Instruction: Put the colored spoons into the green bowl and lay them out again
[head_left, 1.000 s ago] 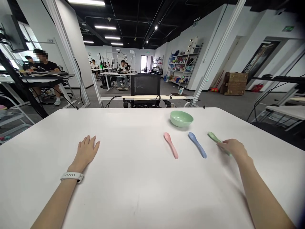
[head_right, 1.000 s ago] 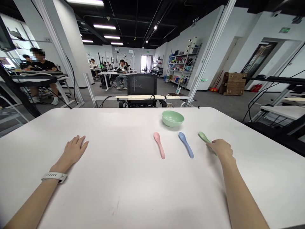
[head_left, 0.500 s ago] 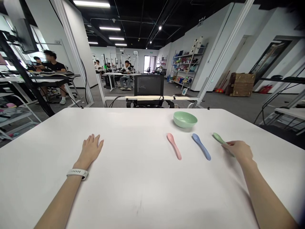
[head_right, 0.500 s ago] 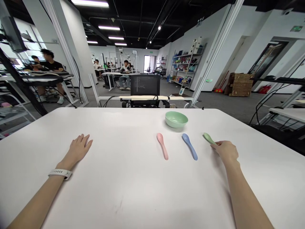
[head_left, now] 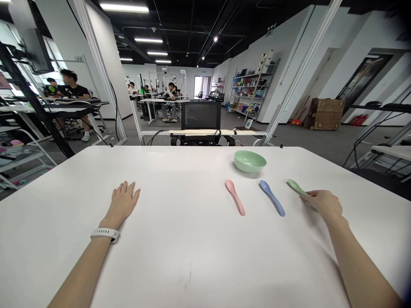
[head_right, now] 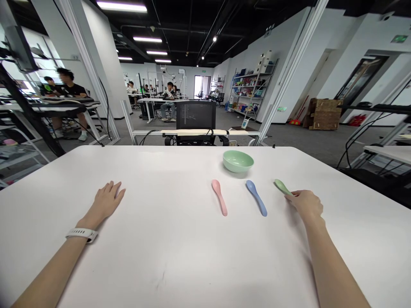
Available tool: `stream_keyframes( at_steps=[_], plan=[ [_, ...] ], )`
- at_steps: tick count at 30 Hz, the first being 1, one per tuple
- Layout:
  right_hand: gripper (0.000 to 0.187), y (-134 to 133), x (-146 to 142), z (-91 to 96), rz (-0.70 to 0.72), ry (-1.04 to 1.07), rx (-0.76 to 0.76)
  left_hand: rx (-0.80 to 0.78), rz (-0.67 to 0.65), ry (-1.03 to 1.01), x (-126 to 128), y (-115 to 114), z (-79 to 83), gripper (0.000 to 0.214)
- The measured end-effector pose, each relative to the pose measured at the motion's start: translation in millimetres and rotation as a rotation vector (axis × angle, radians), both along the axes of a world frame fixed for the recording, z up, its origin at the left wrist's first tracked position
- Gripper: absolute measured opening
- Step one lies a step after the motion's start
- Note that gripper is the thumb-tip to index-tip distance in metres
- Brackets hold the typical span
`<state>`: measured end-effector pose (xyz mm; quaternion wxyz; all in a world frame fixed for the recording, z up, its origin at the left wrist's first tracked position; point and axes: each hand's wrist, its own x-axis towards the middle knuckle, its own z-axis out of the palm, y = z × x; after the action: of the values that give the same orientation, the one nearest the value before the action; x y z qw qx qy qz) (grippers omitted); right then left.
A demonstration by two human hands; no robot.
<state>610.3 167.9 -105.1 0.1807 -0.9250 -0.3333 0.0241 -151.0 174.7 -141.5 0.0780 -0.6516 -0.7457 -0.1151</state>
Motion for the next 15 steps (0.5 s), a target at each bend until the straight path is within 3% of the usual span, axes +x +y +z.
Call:
stream_keyframes(
  at_steps=[15],
  plan=[
    [0.027, 1.2, -3.1, 0.0, -0.007, -0.042, -0.059, 0.001, 0.008, -0.016, 1.2, -1.2, 1.9, 0.072]
  ],
)
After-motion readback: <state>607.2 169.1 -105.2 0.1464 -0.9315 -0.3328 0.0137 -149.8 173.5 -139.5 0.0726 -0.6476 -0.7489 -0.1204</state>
